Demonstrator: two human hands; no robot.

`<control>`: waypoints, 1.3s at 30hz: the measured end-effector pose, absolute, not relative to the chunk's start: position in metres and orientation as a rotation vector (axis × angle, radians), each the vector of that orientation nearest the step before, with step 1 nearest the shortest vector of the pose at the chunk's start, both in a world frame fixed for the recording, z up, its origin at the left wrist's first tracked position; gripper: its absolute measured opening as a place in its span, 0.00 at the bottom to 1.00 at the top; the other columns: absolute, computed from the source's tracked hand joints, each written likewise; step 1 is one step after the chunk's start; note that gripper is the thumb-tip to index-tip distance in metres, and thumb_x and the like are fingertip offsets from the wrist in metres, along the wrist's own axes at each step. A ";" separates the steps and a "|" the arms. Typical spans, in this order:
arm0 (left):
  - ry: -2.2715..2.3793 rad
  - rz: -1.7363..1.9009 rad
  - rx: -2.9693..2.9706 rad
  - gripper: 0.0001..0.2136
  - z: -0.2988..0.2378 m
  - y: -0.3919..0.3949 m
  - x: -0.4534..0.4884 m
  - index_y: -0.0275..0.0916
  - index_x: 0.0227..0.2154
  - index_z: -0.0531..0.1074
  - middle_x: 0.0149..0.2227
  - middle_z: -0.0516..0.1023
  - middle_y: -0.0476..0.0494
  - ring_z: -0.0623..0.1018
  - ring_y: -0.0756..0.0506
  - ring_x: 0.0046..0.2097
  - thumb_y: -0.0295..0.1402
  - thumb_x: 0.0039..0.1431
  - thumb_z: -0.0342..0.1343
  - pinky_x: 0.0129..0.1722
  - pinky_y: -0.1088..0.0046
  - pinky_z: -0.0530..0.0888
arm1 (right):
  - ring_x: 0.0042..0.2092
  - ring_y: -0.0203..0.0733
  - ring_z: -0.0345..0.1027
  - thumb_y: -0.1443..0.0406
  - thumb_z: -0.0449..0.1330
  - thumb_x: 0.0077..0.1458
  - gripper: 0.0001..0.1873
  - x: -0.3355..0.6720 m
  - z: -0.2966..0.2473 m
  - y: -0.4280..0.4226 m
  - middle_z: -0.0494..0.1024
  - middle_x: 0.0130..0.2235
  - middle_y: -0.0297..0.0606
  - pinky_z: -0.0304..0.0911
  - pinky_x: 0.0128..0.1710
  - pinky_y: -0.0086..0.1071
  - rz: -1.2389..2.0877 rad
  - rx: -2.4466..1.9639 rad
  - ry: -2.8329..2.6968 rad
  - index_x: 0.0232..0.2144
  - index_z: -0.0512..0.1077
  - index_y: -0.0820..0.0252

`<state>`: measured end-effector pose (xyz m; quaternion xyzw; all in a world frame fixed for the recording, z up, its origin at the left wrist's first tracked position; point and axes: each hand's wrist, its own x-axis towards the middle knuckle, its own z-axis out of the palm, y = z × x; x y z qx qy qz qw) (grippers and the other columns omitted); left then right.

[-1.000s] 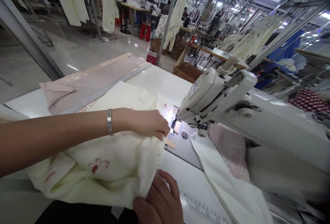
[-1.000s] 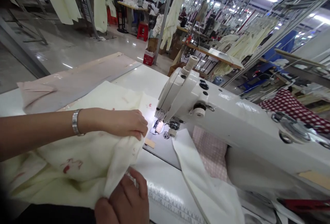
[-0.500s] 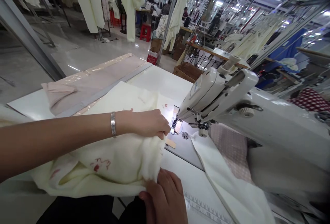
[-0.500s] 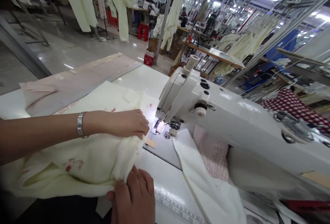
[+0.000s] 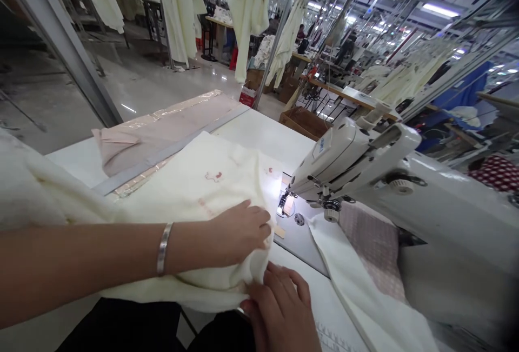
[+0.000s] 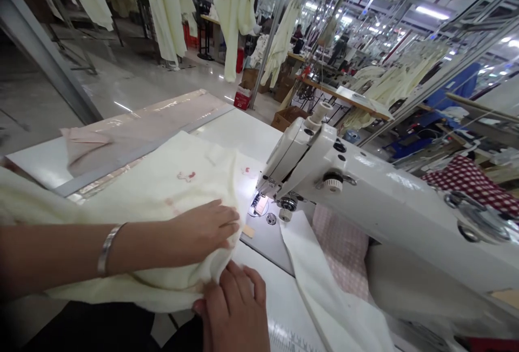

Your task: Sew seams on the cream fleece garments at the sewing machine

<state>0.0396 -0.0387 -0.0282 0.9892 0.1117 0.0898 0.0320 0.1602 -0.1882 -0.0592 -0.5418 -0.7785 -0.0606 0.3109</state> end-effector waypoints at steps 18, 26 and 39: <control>0.190 0.439 2.858 0.21 -0.041 0.008 0.050 0.36 0.54 0.62 0.55 0.69 0.35 0.66 0.40 0.58 0.44 0.64 0.50 0.60 0.54 0.54 | 0.48 0.40 0.67 0.65 0.46 0.63 0.14 0.193 -0.078 -0.155 0.77 0.37 0.35 0.49 0.57 0.40 -0.246 -1.413 -2.009 0.33 0.70 0.55; 0.174 0.410 2.880 0.21 -0.044 0.016 0.052 0.38 0.55 0.62 0.57 0.66 0.36 0.67 0.40 0.56 0.45 0.65 0.48 0.61 0.49 0.52 | 0.49 0.42 0.65 0.68 0.48 0.60 0.10 0.194 -0.068 -0.154 0.73 0.41 0.40 0.56 0.54 0.38 -0.249 -1.384 -2.100 0.37 0.69 0.58; -0.205 0.667 2.955 0.07 -0.044 0.023 0.054 0.40 0.42 0.70 0.41 0.76 0.43 0.74 0.45 0.44 0.32 0.64 0.51 0.52 0.61 0.64 | 0.45 0.38 0.74 0.70 0.52 0.60 0.10 0.197 -0.053 -0.151 0.80 0.36 0.34 0.50 0.61 0.34 -0.415 -1.310 -2.179 0.34 0.73 0.60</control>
